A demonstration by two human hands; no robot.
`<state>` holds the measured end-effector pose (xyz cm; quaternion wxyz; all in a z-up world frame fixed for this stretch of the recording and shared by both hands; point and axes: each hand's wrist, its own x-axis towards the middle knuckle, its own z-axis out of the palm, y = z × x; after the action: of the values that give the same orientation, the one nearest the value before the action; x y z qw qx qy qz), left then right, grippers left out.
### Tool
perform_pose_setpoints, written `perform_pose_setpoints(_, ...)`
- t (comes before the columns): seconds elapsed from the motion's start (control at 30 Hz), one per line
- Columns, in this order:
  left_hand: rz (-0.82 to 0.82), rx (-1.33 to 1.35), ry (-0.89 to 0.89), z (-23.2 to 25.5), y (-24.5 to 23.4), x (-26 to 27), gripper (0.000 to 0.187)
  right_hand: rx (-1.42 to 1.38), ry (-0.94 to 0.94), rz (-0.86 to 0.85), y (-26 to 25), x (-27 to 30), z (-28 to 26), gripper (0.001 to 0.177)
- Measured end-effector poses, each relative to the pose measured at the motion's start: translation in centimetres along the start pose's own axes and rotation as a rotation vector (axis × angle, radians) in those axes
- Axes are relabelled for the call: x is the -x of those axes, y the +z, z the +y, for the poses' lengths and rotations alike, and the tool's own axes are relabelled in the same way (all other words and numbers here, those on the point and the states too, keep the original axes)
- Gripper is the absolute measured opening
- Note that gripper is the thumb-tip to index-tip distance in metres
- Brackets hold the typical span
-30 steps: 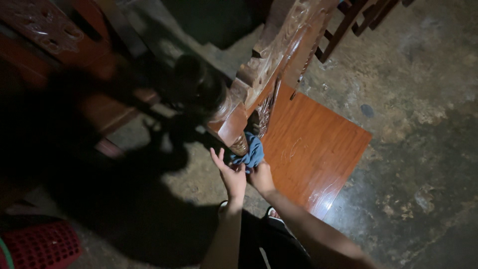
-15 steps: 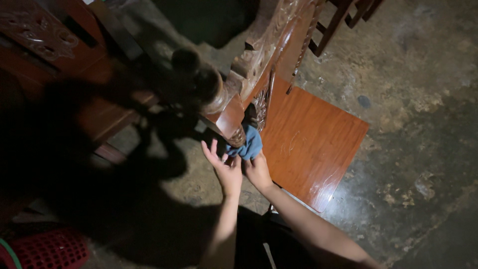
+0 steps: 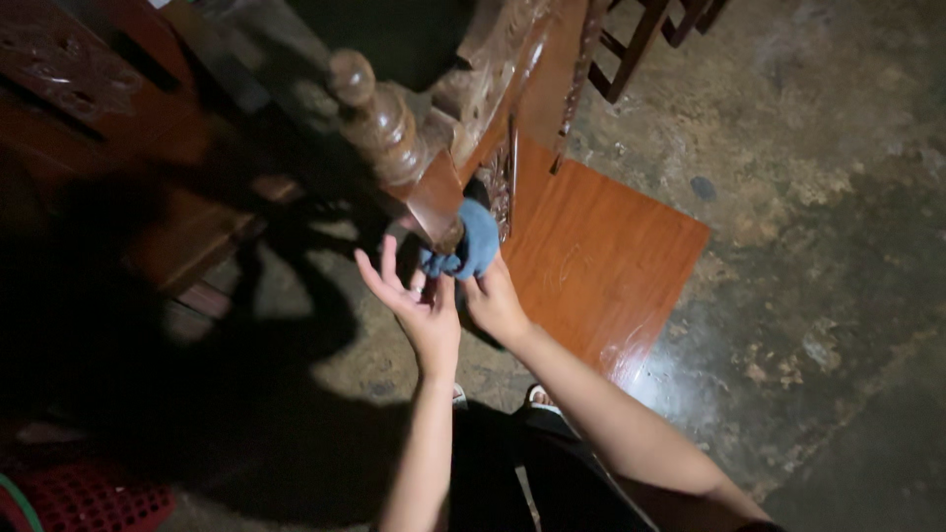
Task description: The person wipes the seat and backrest of a wooden chair using a blue cloth. They clean the flat seat surface first, then move to the carved backrest, wiping the details and spindles.
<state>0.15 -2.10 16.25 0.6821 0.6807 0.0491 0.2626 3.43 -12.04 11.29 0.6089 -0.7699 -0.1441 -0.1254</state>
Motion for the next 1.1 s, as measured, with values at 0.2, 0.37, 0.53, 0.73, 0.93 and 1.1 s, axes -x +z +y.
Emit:
perform_pose_setpoints(0.2, 0.011, 0.044, 0.026, 2.7, 0.1, -0.9, 0.106, 0.009, -0.045, -0.022, -0.5, -1.6, -2.4, 0.035)
perform_pose_setpoints(0.37, 0.020, 0.080, 0.086, 4.1, 0.5, -1.8, 0.103, -0.023, -0.064, -0.007, -0.8, -2.6, -4.0, 0.035)
perform_pose_setpoints(0.53, 0.013, 0.069, 0.136, 4.8, 0.6, -2.5, 0.101, 0.001, -0.112, -0.016, -1.1, -3.5, -5.0, 0.038)
perform_pose_setpoints(0.73, 0.002, 0.010, 0.189, 5.1, 0.4, -2.5, 0.098, 0.015, -0.134, -0.077, -1.7, -4.2, -5.0, 0.038)
perform_pose_setpoints(0.93, 0.008, -0.034, 0.190, 5.4, 0.7, -2.9, 0.092, 0.005, -0.152, -0.264, -3.4, -6.2, -5.7, 0.039)
perform_pose_setpoints(1.1, -0.004, -0.116, 0.119, 4.7, 0.3, -2.9, 0.091, -0.153, -0.109, -0.334, -3.3, -7.4, -6.7, 0.043)
